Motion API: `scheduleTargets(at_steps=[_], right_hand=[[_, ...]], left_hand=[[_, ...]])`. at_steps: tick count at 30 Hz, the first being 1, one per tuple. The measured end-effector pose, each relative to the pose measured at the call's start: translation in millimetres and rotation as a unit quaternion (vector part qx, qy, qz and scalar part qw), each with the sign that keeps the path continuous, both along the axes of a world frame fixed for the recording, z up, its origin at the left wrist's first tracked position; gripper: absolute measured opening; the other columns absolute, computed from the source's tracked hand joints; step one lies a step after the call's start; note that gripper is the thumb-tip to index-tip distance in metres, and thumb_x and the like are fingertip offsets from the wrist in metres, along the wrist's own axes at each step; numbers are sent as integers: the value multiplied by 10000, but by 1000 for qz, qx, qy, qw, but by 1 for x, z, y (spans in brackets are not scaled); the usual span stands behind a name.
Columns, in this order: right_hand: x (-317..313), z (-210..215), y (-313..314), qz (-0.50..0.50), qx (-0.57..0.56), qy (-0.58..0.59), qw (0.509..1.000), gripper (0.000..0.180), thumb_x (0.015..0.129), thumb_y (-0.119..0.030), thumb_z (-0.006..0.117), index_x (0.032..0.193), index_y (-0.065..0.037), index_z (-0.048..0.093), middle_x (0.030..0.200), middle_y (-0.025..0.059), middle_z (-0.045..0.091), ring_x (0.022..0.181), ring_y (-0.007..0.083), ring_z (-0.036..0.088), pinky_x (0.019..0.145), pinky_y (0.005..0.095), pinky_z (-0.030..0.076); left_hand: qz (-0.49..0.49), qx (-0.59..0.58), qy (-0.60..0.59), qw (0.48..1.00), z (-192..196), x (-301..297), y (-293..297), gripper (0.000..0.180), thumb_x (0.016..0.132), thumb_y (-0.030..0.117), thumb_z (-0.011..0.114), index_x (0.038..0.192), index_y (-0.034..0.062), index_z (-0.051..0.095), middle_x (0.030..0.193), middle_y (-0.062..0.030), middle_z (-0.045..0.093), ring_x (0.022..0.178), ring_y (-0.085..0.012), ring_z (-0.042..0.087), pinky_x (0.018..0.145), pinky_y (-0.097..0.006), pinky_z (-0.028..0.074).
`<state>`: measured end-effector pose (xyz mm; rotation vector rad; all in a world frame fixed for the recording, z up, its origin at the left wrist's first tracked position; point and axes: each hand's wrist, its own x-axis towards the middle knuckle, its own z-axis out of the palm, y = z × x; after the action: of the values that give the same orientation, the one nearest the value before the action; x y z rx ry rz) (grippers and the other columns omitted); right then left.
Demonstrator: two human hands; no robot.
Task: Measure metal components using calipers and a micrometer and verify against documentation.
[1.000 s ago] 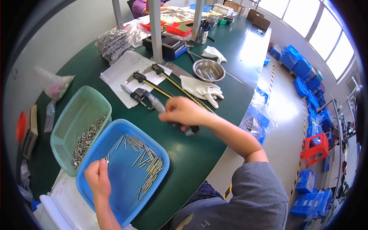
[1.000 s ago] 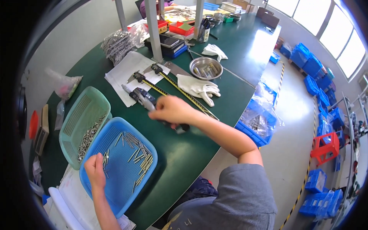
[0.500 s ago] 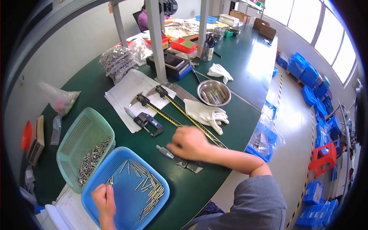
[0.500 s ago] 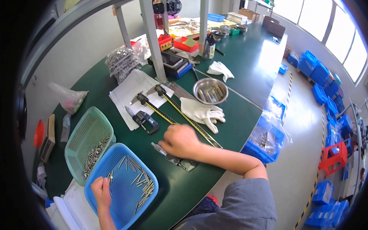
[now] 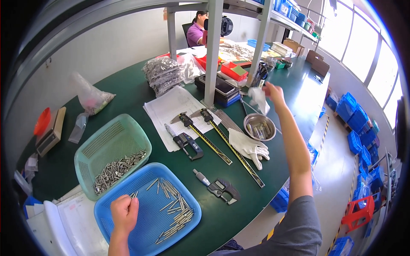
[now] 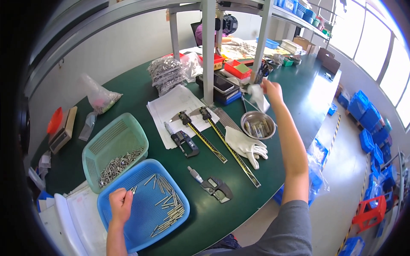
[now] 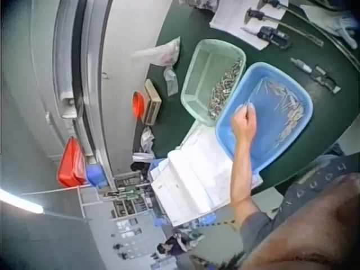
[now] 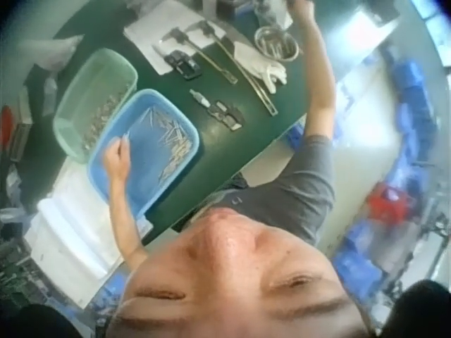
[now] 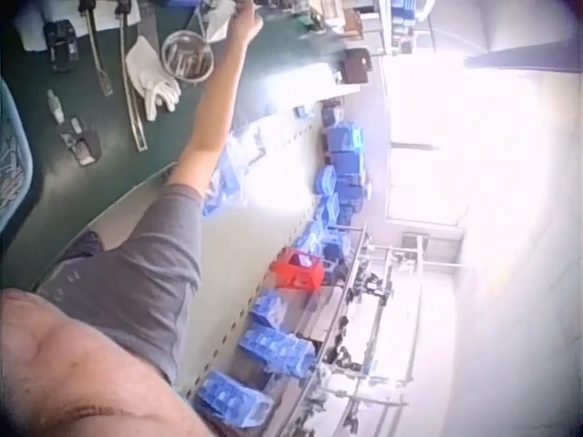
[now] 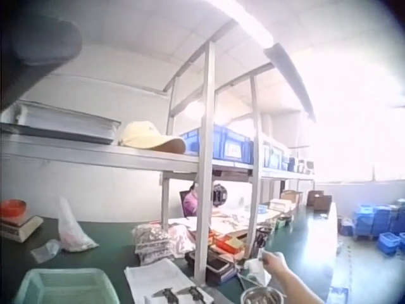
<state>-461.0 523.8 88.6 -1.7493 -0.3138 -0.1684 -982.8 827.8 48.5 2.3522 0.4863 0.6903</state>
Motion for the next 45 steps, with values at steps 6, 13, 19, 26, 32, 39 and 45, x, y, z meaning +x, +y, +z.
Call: scheduleTargets(at_steps=[6,13,19,26,32,39,45], right_hand=[[-109,75,88,278,195,106,935,319,790,-209,702,1004,21,644,907,88,676,857,197,663,753,346,548],[-247,51,215,479,253,279,793,372,783,-66,626,1147,-21,567,1034,103,622,940,229,611,873,362,495],[-347,14,279,571,167,189,781,444,787,-26,607,1220,38,529,1123,125,610,993,196,600,897,329,468],[-377,-19,284,588,51,-116,799,547,749,-90,710,1261,-36,526,1191,90,561,1179,241,497,989,349,413],[-364,-27,273,402,-150,-482,764,253,695,-58,688,942,-57,633,859,58,628,873,225,582,787,344,427],[-351,-49,275,490,-138,-268,818,184,929,-191,555,840,-34,594,663,14,516,614,107,457,564,269,384],[-366,-37,267,494,9,-72,866,379,1016,-260,442,727,-28,522,632,-1,474,620,42,389,512,265,308]], left_hand=[[-15,-4,-40,999,6,0,0,351,834,146,603,575,-16,431,555,-130,401,497,-286,398,484,-394,291],[4,-86,-162,983,-1,-2,2,295,871,240,575,688,14,533,662,-110,501,606,-290,493,562,-383,382],[156,-171,-322,918,-1,3,6,271,792,243,677,941,54,552,878,-107,559,733,-263,557,671,-352,459],[245,-120,-281,920,-8,5,22,187,732,83,657,905,46,594,906,-138,584,864,-338,592,719,-413,470],[230,53,-232,944,-11,7,22,196,646,68,681,834,38,635,916,-92,538,914,-291,542,742,-388,478],[-32,233,-386,892,4,10,-3,245,642,115,643,840,16,538,957,-170,498,918,-344,506,739,-462,450],[104,106,-340,928,1,11,-5,234,736,133,585,878,-46,532,913,-202,543,908,-367,556,739,-442,481]])
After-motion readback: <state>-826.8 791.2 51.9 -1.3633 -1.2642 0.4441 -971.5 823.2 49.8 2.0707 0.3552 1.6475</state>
